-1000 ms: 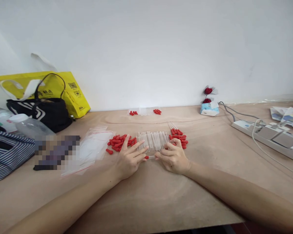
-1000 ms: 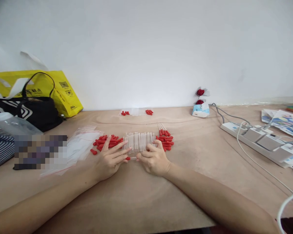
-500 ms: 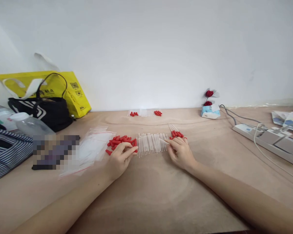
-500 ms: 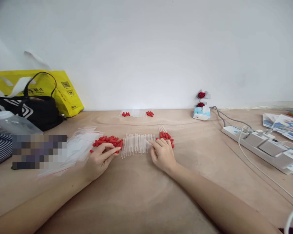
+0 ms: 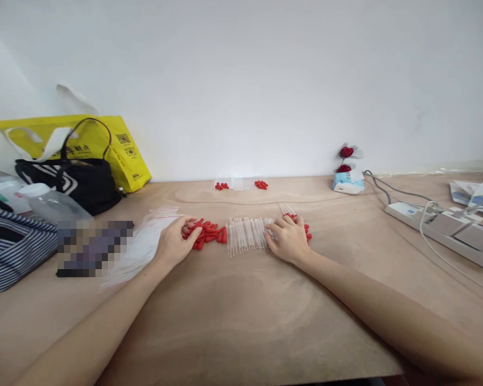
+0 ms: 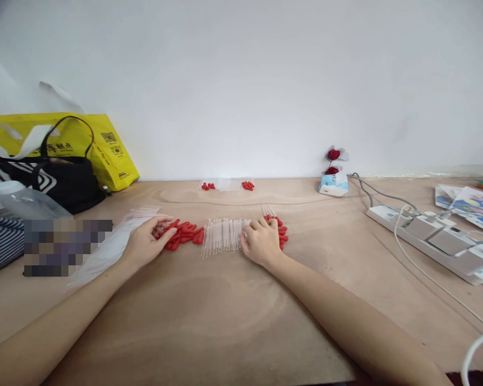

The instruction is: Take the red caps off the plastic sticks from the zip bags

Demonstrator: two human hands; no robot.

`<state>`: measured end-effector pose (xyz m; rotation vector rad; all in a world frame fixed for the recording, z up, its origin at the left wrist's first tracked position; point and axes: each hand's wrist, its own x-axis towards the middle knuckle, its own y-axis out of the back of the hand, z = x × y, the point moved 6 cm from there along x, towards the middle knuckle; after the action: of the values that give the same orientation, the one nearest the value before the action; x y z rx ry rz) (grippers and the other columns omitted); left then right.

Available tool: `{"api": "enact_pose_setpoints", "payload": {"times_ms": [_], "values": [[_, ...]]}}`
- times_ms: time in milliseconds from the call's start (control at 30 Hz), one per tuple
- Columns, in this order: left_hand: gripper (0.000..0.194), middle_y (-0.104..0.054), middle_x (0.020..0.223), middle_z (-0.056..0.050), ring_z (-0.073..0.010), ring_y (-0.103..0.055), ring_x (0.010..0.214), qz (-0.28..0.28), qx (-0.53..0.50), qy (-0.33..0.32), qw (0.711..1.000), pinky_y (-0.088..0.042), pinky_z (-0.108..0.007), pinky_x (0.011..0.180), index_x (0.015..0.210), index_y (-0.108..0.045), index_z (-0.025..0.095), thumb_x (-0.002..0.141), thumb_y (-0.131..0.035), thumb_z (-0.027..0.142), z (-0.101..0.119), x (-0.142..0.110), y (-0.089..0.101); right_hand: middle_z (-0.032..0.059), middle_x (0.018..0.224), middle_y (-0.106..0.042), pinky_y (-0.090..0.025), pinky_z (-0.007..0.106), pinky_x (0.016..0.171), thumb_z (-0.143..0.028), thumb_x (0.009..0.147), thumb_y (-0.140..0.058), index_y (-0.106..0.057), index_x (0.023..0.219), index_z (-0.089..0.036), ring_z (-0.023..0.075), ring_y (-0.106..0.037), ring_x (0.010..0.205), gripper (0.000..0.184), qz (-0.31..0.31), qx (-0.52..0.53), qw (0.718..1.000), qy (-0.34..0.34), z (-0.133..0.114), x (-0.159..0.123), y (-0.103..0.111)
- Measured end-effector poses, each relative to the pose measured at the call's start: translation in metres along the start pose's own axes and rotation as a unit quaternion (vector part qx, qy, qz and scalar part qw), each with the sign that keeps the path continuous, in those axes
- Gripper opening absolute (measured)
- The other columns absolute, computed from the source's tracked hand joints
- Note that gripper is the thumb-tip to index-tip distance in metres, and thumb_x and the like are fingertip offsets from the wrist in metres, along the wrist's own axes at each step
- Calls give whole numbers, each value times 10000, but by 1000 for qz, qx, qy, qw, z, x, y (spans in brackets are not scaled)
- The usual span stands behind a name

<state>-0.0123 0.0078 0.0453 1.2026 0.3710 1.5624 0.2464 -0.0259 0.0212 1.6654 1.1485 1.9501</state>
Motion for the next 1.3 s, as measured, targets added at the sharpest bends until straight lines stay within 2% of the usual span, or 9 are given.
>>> {"api": "enact_pose_setpoints", "payload": {"times_ms": [233, 333, 467, 567, 900, 1033, 1133, 1233, 1300], "values": [[260, -636, 807, -41, -187, -578, 734, -9, 48, -16, 999, -466, -318, 689, 870, -573, 183, 718, -519, 387, -2, 2, -3, 49, 767, -616, -221, 362, 737, -469, 782, -452, -661, 793, -217, 191, -487, 793, 327, -41, 19, 998, -35, 7, 0, 6], [252, -633, 866, -58, -205, -566, 802, 20, 62, -57, 996, -449, -341, 746, 862, -581, 180, 744, -503, 389, 0, 1, -1, 49, 794, -632, -248, 357, 752, -391, 810, -415, -653, 735, -212, 189, -512, 816, 307, -51, 16, 990, -131, 38, 11, 7], [237, -622, 883, -77, -229, -538, 861, 82, 96, -113, 985, -419, -372, 796, 864, -594, 168, 773, -484, 357, 10, -6, 1, 48, 790, -651, -307, 352, 759, -337, 765, -457, -651, 766, -216, 201, -555, 813, 228, -139, 11, 949, -284, 88, 27, -8], [203, -615, 880, -70, -229, -525, 860, 122, 113, -156, 974, -413, -375, 794, 870, -608, 183, 774, -500, 325, 26, -16, 0, 49, 791, -657, -347, 352, 760, -339, 721, -506, -652, 801, -227, 207, -579, 807, 201, -208, 13, 917, -339, 107, 37, -26], [95, -636, 802, -24, -181, -531, 783, 103, 83, -278, 951, -407, -337, 751, 774, -626, 216, 756, -533, 215, 58, -33, -9, 164, 858, -637, -364, 447, 796, -177, 579, -641, -642, 795, -129, 289, -581, 881, 221, -255, -13, 892, -374, 99, 65, -64], [113, -644, 837, -24, -172, -530, 822, 50, 40, -355, 933, -400, -323, 781, 817, -628, 216, 761, -530, 210, 90, -47, -25, 159, 826, -639, -309, 499, 847, -188, 570, -661, -639, 738, -128, 308, -575, 893, 180, -248, 2, 894, -373, 95, 68, -66], [293, -618, 1003, -54, -210, -508, 969, -1, 25, -344, 939, -352, -374, 879, 1016, -586, 218, 763, -528, 354, 119, -52, -48, 179, 878, -628, -309, 490, 841, -235, 663, -596, -626, 775, -118, 317, -552, 925, 165, -206, 18, 907, -366, 96, 70, -58], [688, -509, 1200, -122, -281, -413, 1132, -42, 34, -290, 955, -209, -467, 1000, 1240, -415, 159, 693, -515, 565, 143, -48, -76, 171, 940, -608, -364, 383, 778, -294, 815, -397, -583, 872, -122, 266, -542, 927, 259, -139, 46, 926, -349, 101, 71, -41], [839, -421, 1288, -152, -312, -303, 1222, -66, 46, -260, 962, -106, -515, 1029, 1305, -310, 137, 659, -490, 640, 152, -43, -93, 144, 935, -603, -381, 311, 723, -306, 863, -289, -537, 923, -129, 217, -548, 885, 310, -102, 68, 935, -334, 105, 68, -29]]}}
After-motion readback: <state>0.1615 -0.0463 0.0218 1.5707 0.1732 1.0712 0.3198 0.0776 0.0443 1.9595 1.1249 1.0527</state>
